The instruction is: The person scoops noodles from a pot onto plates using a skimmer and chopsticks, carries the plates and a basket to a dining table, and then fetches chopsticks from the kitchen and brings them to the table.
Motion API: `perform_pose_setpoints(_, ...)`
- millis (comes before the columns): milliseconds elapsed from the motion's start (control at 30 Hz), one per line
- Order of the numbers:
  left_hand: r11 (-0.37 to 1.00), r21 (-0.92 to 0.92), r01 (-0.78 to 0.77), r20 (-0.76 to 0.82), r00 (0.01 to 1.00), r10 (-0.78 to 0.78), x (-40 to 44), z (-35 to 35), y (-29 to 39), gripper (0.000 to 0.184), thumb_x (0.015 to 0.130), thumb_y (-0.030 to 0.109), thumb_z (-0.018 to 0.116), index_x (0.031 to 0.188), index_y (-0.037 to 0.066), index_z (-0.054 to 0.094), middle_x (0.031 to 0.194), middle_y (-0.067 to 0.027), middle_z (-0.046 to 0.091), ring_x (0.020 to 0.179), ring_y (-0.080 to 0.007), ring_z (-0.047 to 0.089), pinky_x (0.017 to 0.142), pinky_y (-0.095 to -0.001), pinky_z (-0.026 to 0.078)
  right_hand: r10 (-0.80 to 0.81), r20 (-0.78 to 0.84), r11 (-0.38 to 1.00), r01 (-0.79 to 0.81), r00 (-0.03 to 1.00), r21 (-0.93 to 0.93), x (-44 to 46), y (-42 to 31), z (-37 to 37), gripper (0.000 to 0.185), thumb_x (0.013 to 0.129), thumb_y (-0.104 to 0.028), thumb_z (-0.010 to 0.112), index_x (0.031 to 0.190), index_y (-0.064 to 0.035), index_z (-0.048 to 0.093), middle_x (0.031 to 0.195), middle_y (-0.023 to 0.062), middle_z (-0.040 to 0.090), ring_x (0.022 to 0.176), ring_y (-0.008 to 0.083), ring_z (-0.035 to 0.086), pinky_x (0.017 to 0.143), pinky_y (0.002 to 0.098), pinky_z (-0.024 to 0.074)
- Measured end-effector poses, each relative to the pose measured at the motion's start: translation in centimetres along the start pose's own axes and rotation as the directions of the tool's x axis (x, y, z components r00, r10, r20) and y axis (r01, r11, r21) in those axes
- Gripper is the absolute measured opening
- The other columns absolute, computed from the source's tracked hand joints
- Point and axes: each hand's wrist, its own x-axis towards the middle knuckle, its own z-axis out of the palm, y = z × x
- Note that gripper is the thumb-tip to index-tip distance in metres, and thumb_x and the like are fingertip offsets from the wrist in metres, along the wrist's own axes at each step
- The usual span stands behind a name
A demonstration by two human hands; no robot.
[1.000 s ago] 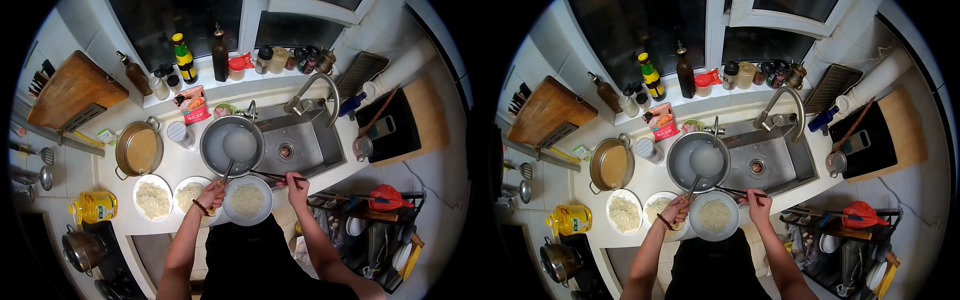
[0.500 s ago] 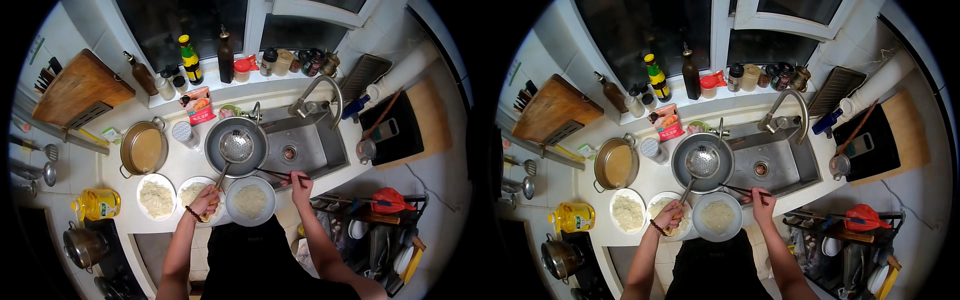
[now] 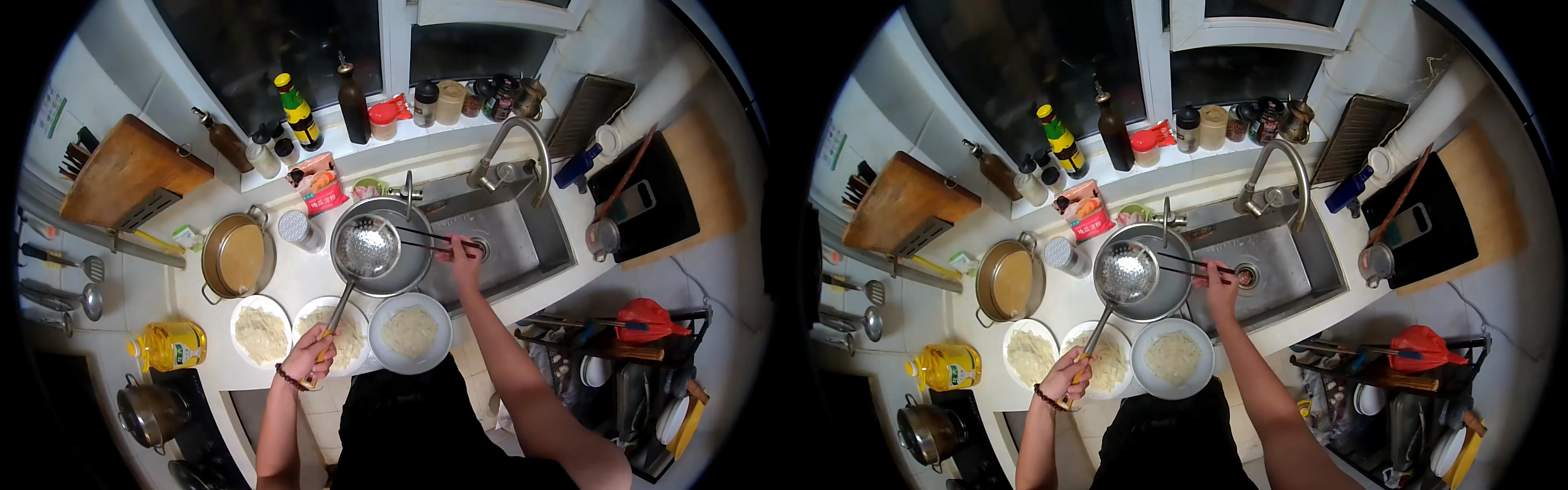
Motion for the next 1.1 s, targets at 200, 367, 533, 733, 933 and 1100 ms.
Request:
perform_pose_setpoints(200,0.999,-0.01,0.036,-0.055,0.998,-0.036,-2.0,0.5,-0.3,0.014,0.106,0.017,0.044,0.116,0.013,0.053,0.072,0.0009,0.044,0.045,-0.0042,0.028,0.041,-0.0218,0.024,0.033,0.079,0.996,-0.04,0.996,0.086,1.1,2.0,1.9,0.029,0.103,-0.021,0.055,0.108,0.0042,0.066,0.092,0.0121,0.069,0.063,0.0199,0.068,0.057,0.0289,0.0568)
perform_pose_setpoints(367,0.998,-0.028,0.052,-0.072,0.996,-0.054,-2.3,0.4,-1.2,0.015,0.106,0.017,0.044,0.117,0.013,0.053,0.073,0.0006,0.044,0.046,-0.0044,0.028,0.041,-0.022,0.024,0.104,0.132,0.96,-0.134,0.986,0.244,0.9,2.4,1.6,0.029,0.102,-0.02,0.055,0.105,0.0066,0.064,0.087,0.0156,0.069,0.065,0.0258,0.069,0.061,0.0354,0.0586)
perform_pose_setpoints(533,0.997,-0.038,0.071,-0.077,0.994,-0.074,-1.9,0.4,-1.9,0.015,0.106,0.017,0.045,0.118,0.013,0.053,0.073,0.0007,0.044,0.046,-0.0048,0.028,0.042,-0.0224,0.026,0.16,0.011,0.911,-0.152,0.987,0.382,0.4,3.2,0.8,0.028,0.102,-0.019,0.054,0.102,0.0075,0.063,0.085,0.0167,0.069,0.067,0.0289,0.07,0.063,0.038,0.0589)
perform_pose_setpoints(733,0.998,-0.032,0.056,-0.115,0.992,-0.059,-0.4,0.3,-2.6,0.013,0.105,0.018,0.046,0.116,0.013,0.051,0.072,0.0004,0.044,0.046,-0.0055,0.03,0.042,-0.0235,0.027,0.122,0.026,0.908,-0.122,0.992,0.401,-0.9,-0.8,-0.4,0.026,0.101,-0.017,0.054,0.102,0.0073,0.063,0.084,0.017,0.069,0.067,0.0291,0.07,0.062,0.037,0.0586)
perform_pose_setpoints(933,0.999,0.027,0.028,-0.205,0.979,-0.021,1.4,1.4,-1.9,0.01,0.105,0.017,0.047,0.114,0.014,0.051,0.071,0.0009,0.045,0.045,-0.0056,0.03,0.042,-0.0242,0.029,0.126,0.322,0.977,-0.173,0.938,0.125,-4.7,-6.8,-3.0,0.025,0.102,-0.017,0.055,0.099,0.0062,0.065,0.083,0.0156,0.069,0.066,0.0244,0.07,0.059,0.0332,0.056)
perform_pose_setpoints(1100,0.993,0.118,0.003,-0.253,0.967,0.027,3.0,1.6,-1.7,0.009,0.103,0.017,0.049,0.112,0.015,0.047,0.069,0.0002,0.045,0.045,-0.0075,0.034,0.041,-0.0272,0.033,0.207,0.465,0.946,-0.055,0.861,-0.319,-8.0,-7.5,-3.1,0.021,0.098,-0.01,0.059,0.09,0.0067,0.067,0.074,0.0091,0.066,0.063,0.0152,0.067,0.055,0.026,0.0519)
